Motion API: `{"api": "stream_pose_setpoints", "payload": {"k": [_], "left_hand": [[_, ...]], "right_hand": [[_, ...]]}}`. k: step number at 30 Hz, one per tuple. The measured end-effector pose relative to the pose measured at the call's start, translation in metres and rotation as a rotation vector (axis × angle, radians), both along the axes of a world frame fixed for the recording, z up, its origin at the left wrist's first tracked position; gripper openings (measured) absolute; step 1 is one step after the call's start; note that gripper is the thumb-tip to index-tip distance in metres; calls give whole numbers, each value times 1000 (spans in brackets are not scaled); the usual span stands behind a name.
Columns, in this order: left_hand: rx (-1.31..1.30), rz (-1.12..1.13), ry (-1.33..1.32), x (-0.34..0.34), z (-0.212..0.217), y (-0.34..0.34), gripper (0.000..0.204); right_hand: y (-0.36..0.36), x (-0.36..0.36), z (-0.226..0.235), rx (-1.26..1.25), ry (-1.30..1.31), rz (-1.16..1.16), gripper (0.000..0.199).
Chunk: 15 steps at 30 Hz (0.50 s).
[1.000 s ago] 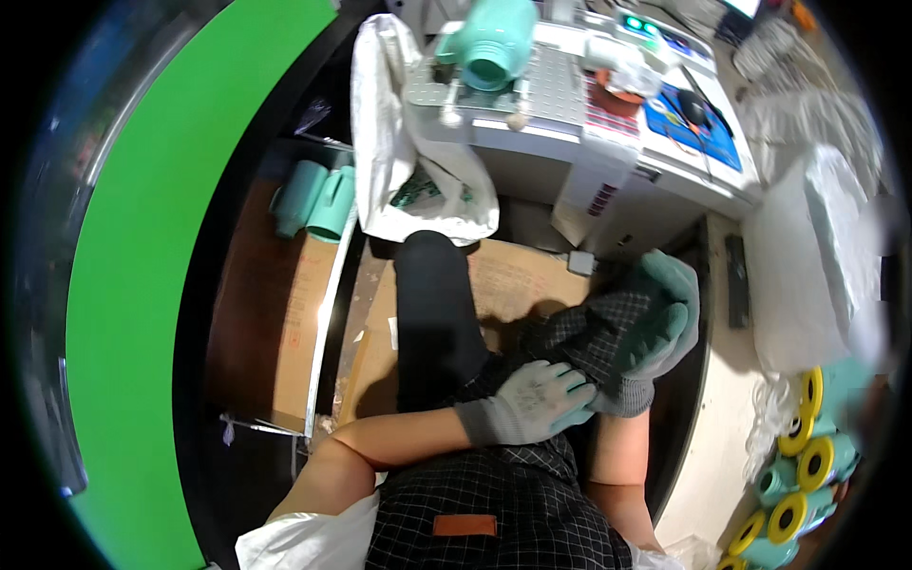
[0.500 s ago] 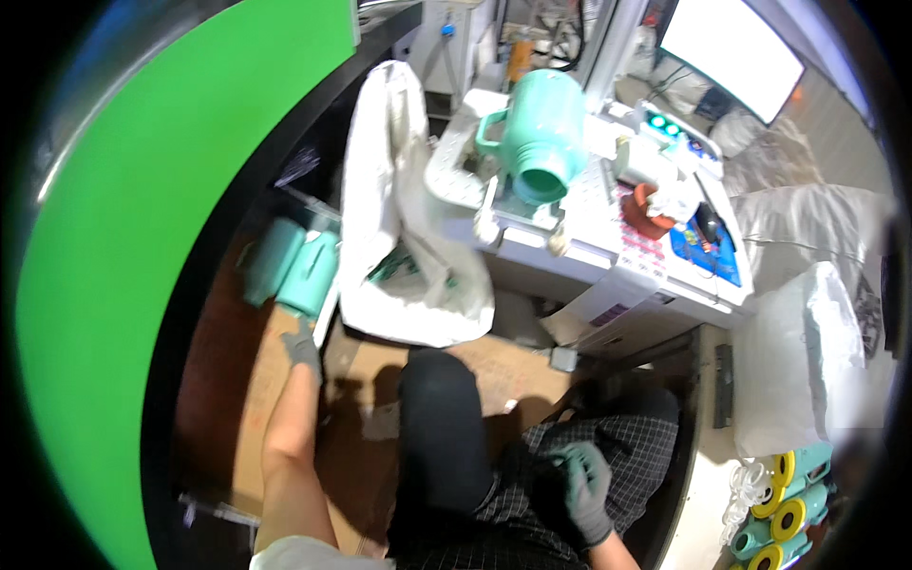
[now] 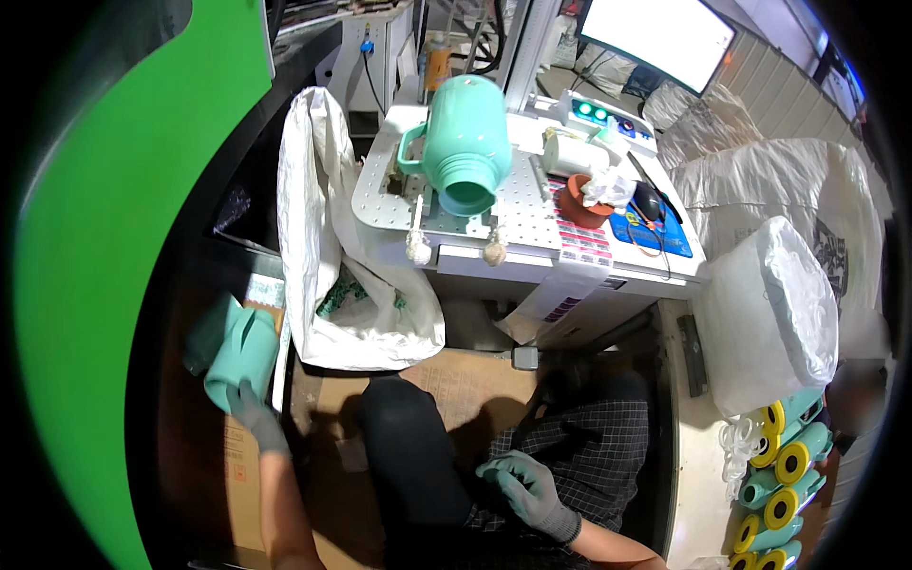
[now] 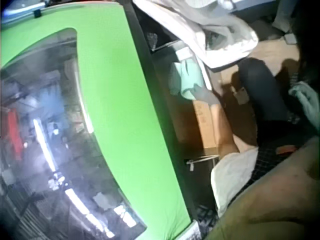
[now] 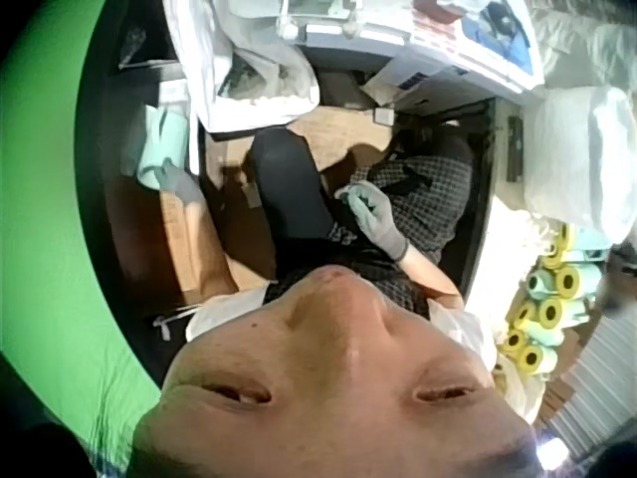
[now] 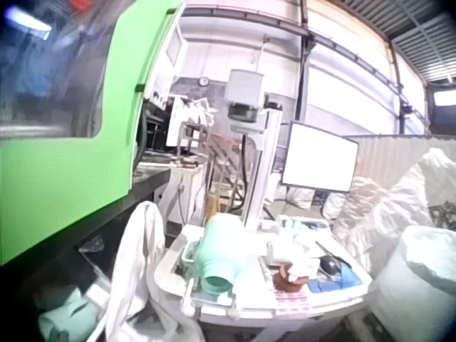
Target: The person assembles teal water bottles by inserting a white plastic ring into the bottle neck, applying a label to the body, and screwing on a yellow cap. The person handles each bottle one at a time and places the completed bottles on the table.
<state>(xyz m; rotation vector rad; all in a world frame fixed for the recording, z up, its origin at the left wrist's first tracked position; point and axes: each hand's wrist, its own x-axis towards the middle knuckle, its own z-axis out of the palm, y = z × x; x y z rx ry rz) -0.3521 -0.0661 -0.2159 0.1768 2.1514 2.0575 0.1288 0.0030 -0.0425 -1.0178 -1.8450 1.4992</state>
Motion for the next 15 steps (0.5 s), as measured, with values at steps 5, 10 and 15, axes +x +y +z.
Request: {"api": "stream_pose_setpoints", "payload": {"k": [5,10,15], "left_hand": [[245,-110,182,126,142,-87,43],[261,-655,389,221,188,-49,35],[-161,-969,443,288,169,-4,53]], "right_hand": [[-5,21,-5,-91,131,-33,37],[2,41,62,23,677,-215,111],[-13,114,86,548,102,-451,74]]}}
